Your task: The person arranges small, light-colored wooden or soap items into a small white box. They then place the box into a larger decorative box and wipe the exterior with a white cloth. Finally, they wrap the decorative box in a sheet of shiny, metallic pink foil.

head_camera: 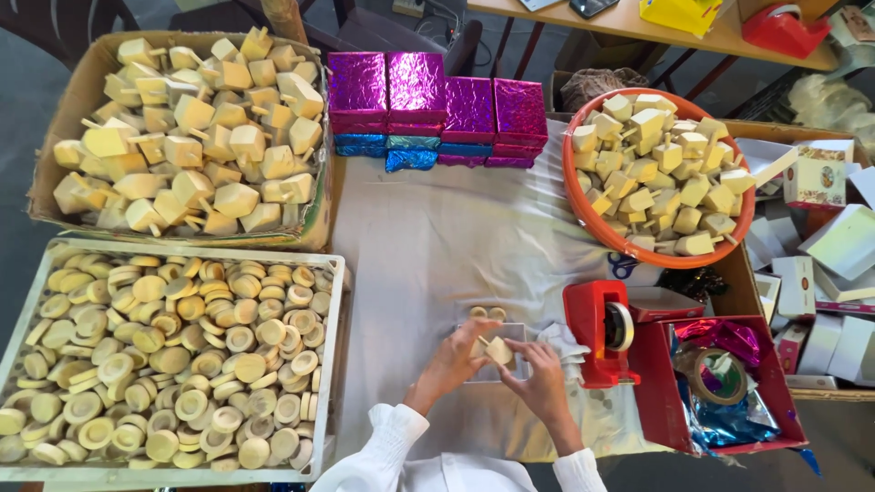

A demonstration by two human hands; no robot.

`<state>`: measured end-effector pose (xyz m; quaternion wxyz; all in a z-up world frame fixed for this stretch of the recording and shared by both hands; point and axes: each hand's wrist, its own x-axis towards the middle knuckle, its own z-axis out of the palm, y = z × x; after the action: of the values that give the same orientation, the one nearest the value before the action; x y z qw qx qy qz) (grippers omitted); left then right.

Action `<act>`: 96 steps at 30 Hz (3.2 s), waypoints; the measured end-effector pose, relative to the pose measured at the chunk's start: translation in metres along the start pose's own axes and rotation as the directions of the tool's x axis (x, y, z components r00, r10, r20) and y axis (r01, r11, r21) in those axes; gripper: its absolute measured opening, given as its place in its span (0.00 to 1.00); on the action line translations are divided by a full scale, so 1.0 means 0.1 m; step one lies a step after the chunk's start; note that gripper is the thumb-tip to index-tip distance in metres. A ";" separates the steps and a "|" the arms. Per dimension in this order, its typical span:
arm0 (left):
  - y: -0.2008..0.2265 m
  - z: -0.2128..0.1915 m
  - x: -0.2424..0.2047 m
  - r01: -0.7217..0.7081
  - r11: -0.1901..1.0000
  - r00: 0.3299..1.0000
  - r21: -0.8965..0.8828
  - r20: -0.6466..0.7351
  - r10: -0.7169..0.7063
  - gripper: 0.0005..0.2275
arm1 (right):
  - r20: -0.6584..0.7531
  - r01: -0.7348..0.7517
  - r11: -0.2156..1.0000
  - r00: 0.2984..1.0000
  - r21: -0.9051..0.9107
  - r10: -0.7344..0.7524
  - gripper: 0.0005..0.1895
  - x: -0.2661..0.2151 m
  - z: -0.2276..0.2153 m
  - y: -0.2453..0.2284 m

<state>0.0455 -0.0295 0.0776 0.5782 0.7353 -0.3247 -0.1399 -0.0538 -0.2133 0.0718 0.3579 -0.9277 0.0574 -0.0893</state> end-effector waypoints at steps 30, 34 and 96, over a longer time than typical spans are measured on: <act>-0.56 0.32 -0.24 0.106 0.907 0.988 0.407 -0.150 -0.049 0.35 | -0.143 -0.091 0.922 0.989 -0.378 0.039 0.24 -0.07 0.21 0.16; -0.63 0.35 -0.22 0.112 0.889 0.989 0.444 -0.132 -0.058 0.33 | -0.120 -0.103 0.920 0.991 -0.379 0.061 0.21 -0.07 0.23 0.22; -0.90 -0.26 0.74 -0.081 0.893 0.995 0.442 -0.008 0.095 0.13 | 0.038 0.015 0.998 0.999 -0.067 -0.013 0.23 0.35 -0.07 0.31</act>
<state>0.1447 -0.0458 0.0127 0.4071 0.8337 -0.3723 -0.0254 -0.0221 -0.2467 0.0607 0.3269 -0.9411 0.0472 -0.0722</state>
